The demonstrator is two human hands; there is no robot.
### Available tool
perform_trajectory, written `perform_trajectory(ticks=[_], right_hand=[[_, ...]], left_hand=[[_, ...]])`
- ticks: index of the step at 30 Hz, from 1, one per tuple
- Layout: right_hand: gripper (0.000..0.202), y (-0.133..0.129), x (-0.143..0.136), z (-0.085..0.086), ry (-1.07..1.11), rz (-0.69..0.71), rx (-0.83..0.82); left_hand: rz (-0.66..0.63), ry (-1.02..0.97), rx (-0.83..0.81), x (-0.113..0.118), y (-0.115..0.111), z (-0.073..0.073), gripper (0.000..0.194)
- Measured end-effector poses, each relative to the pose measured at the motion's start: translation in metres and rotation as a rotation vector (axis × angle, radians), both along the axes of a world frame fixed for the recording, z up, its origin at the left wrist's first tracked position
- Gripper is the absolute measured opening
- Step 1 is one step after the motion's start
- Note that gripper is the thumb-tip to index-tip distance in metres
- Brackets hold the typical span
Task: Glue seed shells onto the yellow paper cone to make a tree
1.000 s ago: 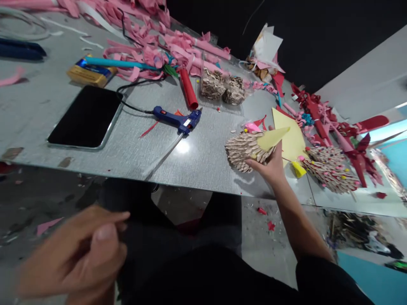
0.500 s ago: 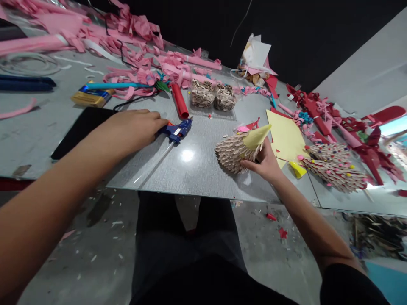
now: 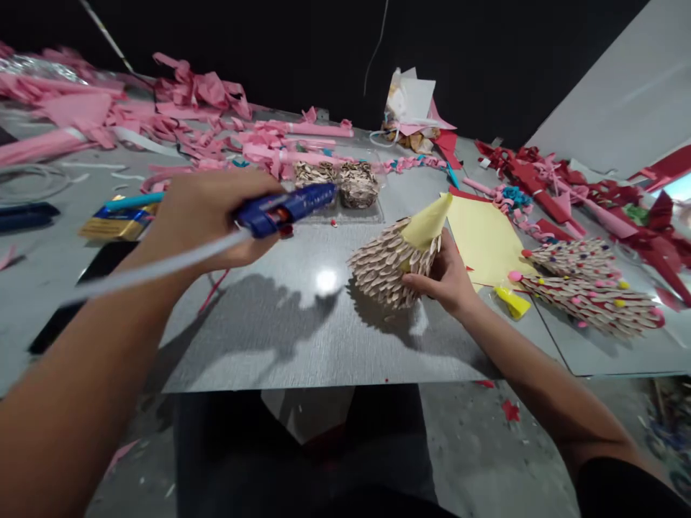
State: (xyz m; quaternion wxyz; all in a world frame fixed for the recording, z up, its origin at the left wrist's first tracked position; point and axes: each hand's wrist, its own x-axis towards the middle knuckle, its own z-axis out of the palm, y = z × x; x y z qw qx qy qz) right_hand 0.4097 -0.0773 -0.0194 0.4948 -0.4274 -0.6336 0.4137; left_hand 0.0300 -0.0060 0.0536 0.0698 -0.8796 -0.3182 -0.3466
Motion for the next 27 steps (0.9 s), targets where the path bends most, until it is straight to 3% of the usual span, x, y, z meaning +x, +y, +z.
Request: perform_trajectory(ticks=[2, 5, 10, 15, 27], right_hand=[[0.103, -0.003, 0.000, -0.001, 0.005, 0.011, 0.008], [0.104, -0.010, -0.001, -0.004, -0.058, 0.025, 0.068], [0.104, -0.016, -0.002, -0.011, -0.070, 0.016, 0.056], [0.102, -0.020, -0.004, -0.012, -0.092, -0.005, 0.067], [0.110, -0.025, -0.003, -0.010, -0.145, 0.014, 0.129]], left_hand=[[-0.178, -0.212, 0.104, 0.020, 0.004, 0.000, 0.032], [-0.274, -0.351, 0.098, 0.047, -0.008, -0.007, 0.031], [-0.476, -0.224, -0.028, 0.055, -0.032, -0.029, 0.022], [-0.421, -0.124, -0.014, 0.053, -0.031, -0.042, 0.016], [-0.348, -0.036, -0.017, 0.060, -0.036, -0.047, 0.024]])
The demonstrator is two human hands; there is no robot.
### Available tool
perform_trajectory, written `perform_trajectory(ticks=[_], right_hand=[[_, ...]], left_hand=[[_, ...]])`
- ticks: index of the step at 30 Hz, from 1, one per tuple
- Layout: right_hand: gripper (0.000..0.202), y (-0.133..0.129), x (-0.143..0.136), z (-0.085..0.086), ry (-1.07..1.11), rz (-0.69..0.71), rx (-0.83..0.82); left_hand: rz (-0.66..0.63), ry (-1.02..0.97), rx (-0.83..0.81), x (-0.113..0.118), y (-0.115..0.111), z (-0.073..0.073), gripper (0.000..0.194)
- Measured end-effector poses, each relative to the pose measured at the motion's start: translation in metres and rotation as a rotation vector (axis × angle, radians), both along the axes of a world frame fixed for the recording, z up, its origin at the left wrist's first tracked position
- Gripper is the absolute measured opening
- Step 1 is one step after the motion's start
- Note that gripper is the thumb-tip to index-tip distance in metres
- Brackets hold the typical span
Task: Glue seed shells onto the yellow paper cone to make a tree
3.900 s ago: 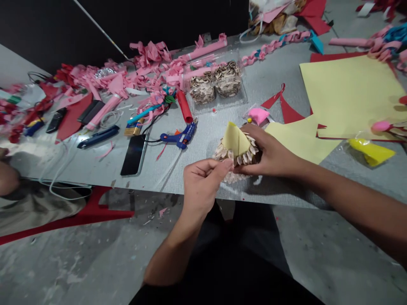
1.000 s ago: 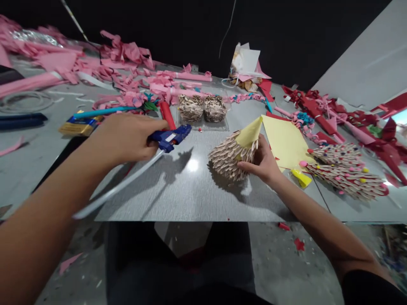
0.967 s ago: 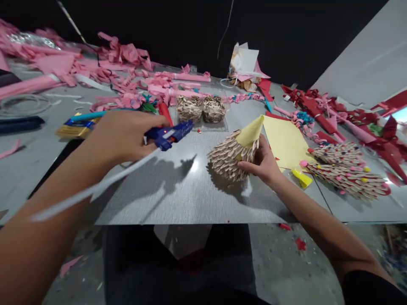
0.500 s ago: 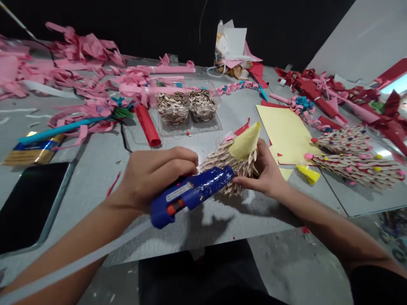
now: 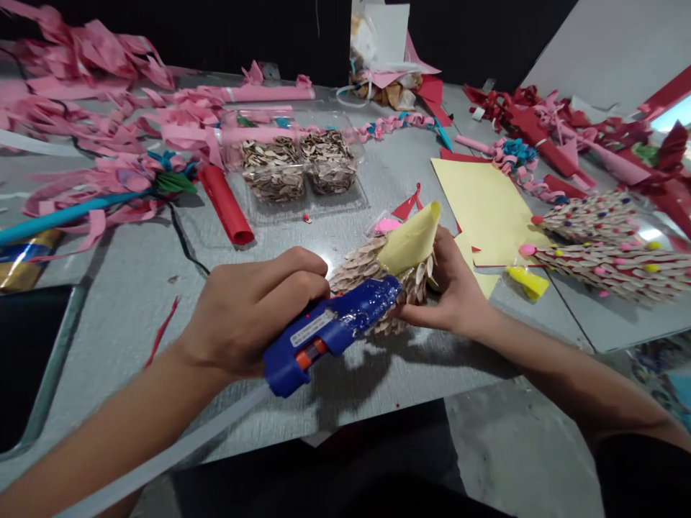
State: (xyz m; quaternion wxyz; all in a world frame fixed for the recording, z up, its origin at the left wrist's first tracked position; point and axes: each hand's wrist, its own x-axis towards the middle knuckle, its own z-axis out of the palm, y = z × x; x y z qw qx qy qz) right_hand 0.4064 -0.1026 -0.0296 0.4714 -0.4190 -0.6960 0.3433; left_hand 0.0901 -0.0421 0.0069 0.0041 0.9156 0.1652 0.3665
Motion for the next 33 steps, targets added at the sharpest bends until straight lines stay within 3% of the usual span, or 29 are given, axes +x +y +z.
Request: perform_trajectory(ticks=[9, 14, 28, 33], right_hand=[[0.111, 0.002, 0.001, -0.004, 0.023, -0.010, -0.005], [0.111, 0.001, 0.000, 0.001, 0.016, -0.040, -0.058], [0.100, 0.001, 0.003, 0.006, 0.008, -0.009, -0.039], [0.108, 0.000, 0.003, 0.007, -0.008, -0.029, -0.060]], left_hand=[[0.047, -0.004, 0.006, -0.004, 0.002, -0.003, 0.024], [0.072, 0.010, -0.034, -0.010, 0.005, -0.004, 0.013], [0.002, 0.017, 0.026, -0.005, 0.002, 0.004, 0.015], [0.023, 0.021, 0.020, -0.009, 0.006, 0.004, 0.016]])
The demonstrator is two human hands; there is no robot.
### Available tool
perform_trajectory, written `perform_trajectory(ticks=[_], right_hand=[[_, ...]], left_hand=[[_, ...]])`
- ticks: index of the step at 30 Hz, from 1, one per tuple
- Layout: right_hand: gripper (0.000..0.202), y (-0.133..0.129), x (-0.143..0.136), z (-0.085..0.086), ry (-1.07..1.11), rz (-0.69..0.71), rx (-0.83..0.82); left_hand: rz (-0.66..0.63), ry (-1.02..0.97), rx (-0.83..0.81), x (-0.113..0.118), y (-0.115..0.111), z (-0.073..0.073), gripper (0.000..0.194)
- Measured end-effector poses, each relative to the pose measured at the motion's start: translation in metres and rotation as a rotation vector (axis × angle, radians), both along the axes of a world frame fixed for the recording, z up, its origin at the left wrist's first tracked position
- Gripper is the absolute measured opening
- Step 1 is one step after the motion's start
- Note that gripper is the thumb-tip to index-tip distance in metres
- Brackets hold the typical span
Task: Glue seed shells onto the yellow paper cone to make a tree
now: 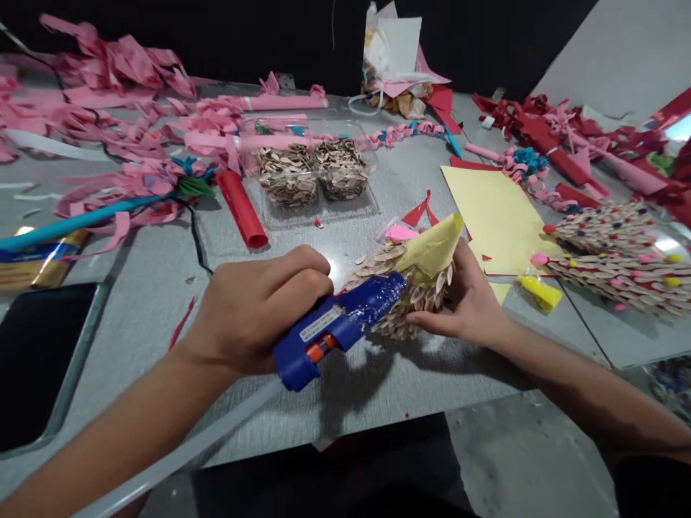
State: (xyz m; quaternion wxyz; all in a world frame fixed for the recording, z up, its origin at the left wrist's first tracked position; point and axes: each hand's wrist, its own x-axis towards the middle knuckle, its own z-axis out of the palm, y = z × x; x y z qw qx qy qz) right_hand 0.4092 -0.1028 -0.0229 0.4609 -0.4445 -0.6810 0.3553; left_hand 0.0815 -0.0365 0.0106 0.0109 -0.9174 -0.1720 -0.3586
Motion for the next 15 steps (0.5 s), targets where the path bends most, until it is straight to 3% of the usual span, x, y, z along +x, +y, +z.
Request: perform_trajectory(ticks=[15], right_hand=[[0.113, -0.0007, 0.0030, -0.0063, 0.016, -0.004, -0.025]], left_hand=[[0.040, 0.005, -0.020, -0.0036, 0.0027, -0.0025, 0.015]])
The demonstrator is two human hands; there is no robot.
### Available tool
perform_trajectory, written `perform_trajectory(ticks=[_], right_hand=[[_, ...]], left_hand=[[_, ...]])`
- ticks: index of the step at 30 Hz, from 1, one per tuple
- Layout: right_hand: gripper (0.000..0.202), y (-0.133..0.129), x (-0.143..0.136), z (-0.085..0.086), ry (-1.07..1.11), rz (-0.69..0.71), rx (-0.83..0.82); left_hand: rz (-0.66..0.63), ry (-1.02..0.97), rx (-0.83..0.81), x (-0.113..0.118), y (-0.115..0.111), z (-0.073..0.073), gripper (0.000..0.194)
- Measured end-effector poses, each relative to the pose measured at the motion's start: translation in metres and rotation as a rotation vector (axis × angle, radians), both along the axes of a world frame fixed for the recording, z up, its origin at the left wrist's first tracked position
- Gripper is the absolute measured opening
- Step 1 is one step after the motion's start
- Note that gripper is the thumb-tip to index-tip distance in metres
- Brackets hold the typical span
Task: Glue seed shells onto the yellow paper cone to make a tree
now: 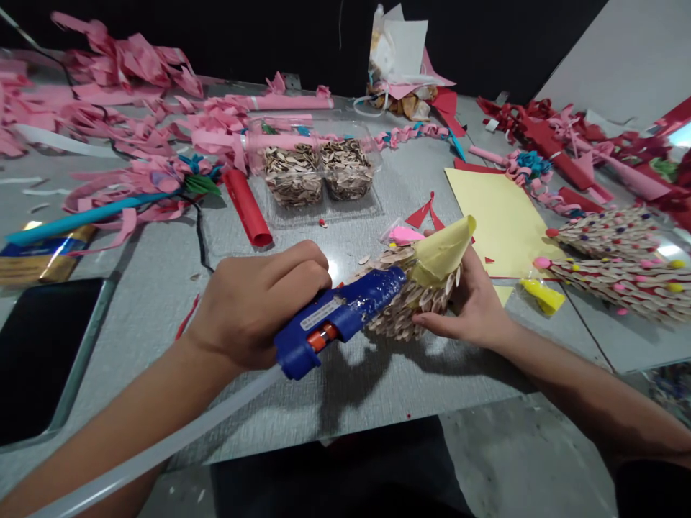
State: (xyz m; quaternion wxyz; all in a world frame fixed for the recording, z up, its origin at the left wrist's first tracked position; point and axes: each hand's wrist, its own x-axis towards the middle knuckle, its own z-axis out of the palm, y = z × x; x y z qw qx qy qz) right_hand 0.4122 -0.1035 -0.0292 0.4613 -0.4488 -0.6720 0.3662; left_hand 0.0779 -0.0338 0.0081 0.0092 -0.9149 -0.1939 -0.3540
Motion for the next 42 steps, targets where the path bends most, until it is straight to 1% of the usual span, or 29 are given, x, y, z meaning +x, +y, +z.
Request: perform_trajectory(ticks=[6, 14, 17, 23, 28, 32, 37, 40, 42], right_hand=[[0.111, -0.003, -0.004, 0.004, 0.000, -0.034, 0.013], [0.117, -0.002, -0.005, 0.002, 0.007, -0.030, -0.012], [0.115, -0.002, -0.007, 0.002, 0.007, -0.027, -0.010], [0.103, 0.002, -0.004, 0.001, 0.003, -0.012, 0.058], [0.107, 0.002, -0.004, 0.004, -0.025, -0.042, 0.039], [0.109, 0.001, -0.003, 0.003, -0.010, -0.031, 0.056], [0.108, -0.001, -0.001, 0.001, 0.008, 0.001, 0.083], [0.107, 0.001, 0.002, 0.001, 0.009, 0.009, 0.067], [0.105, 0.002, 0.004, 0.001, -0.003, 0.006, 0.057]], left_hand=[[-0.037, 0.028, 0.025, 0.004, -0.004, 0.002, 0.015], [-0.084, 0.035, 0.069, 0.009, -0.004, 0.001, 0.019], [-0.081, 0.052, 0.071, 0.010, -0.006, 0.002, 0.020], [-0.065, 0.045, 0.039, 0.007, -0.006, 0.002, 0.017], [-0.027, 0.028, 0.009, 0.001, -0.003, 0.002, 0.016], [0.003, 0.034, -0.015, -0.001, 0.001, 0.002, 0.014], [-0.026, 0.008, -0.022, 0.001, 0.003, 0.006, 0.008], [-0.019, -0.042, 0.003, -0.003, 0.009, 0.009, 0.005], [0.012, -0.139, 0.023, -0.011, 0.019, 0.010, 0.006]])
